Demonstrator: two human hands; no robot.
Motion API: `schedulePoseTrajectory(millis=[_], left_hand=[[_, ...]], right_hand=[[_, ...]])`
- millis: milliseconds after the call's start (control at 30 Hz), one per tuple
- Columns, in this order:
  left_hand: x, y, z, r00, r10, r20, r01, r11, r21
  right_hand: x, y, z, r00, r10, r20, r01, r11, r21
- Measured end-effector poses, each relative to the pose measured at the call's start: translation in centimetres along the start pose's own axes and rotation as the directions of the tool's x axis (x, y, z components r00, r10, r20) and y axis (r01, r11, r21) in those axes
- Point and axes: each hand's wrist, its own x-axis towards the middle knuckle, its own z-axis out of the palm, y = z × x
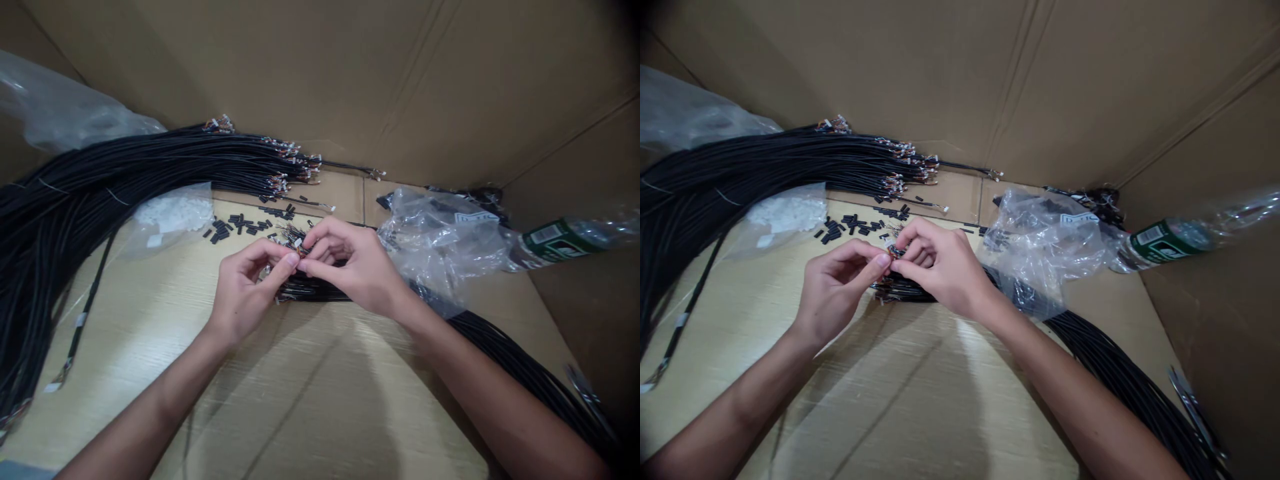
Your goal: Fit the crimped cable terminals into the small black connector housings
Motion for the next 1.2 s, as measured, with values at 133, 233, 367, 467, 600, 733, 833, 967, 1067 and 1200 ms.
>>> schedulePoseTrajectory(millis=[133,233,367,467,600,733,833,967,1067,1200], left_hand=[[0.12,0.14,-0.02,1.000,0.006,0.001,-0.006,1.000,0.012],[0.12,0.19,0.00,1.000,0.000,-0.010,0.000,1.000,0.024],[-0.10,-0.09,0.12,0.998,0.035,-0.060,-0.031,0.997,0.070],[-0.27,-0.39,0.33,0.989,0.097,-0.108,-0.084,0.988,0.126],[-0.32,-0.57,0.47,0.981,0.150,-0.126,-0.130,0.979,0.156],[-0.08,-0.48,0.31,0.980,0.177,-0.095,-0.157,0.970,0.188],[0.09,-0.36,0.14,0.988,0.125,-0.093,-0.109,0.980,0.166],[0.14,-0.33,-0.03,0.995,0.051,-0.086,-0.042,0.994,0.106],[0.15,-0.27,-0.03,0.997,0.028,-0.071,-0.022,0.996,0.086],[0.22,0.09,0.09,0.998,0.001,-0.064,0.004,0.998,0.070]], right_hand=[[-0.06,-0.19,0.00,1.000,-0.008,-0.007,0.008,1.000,0.001],[-0.10,-0.26,0.01,1.000,-0.025,-0.016,0.025,1.000,-0.019],[-0.12,-0.27,0.13,1.000,-0.008,-0.024,0.007,0.999,-0.037],[-0.16,-0.25,0.32,0.999,0.005,-0.038,-0.006,0.999,-0.042],[-0.27,-0.11,0.62,0.997,-0.020,-0.069,0.014,0.996,-0.090],[-0.37,0.07,0.71,0.995,-0.055,-0.079,0.047,0.994,-0.102],[-0.37,0.00,0.55,0.995,-0.084,-0.060,0.076,0.989,-0.130],[-0.35,-0.41,0.26,0.996,-0.089,-0.005,0.086,0.978,-0.188],[-0.38,-0.65,0.25,0.998,-0.062,0.012,0.063,0.984,-0.168],[-0.39,-0.67,0.54,1.000,-0.005,0.001,0.005,0.994,-0.108]])
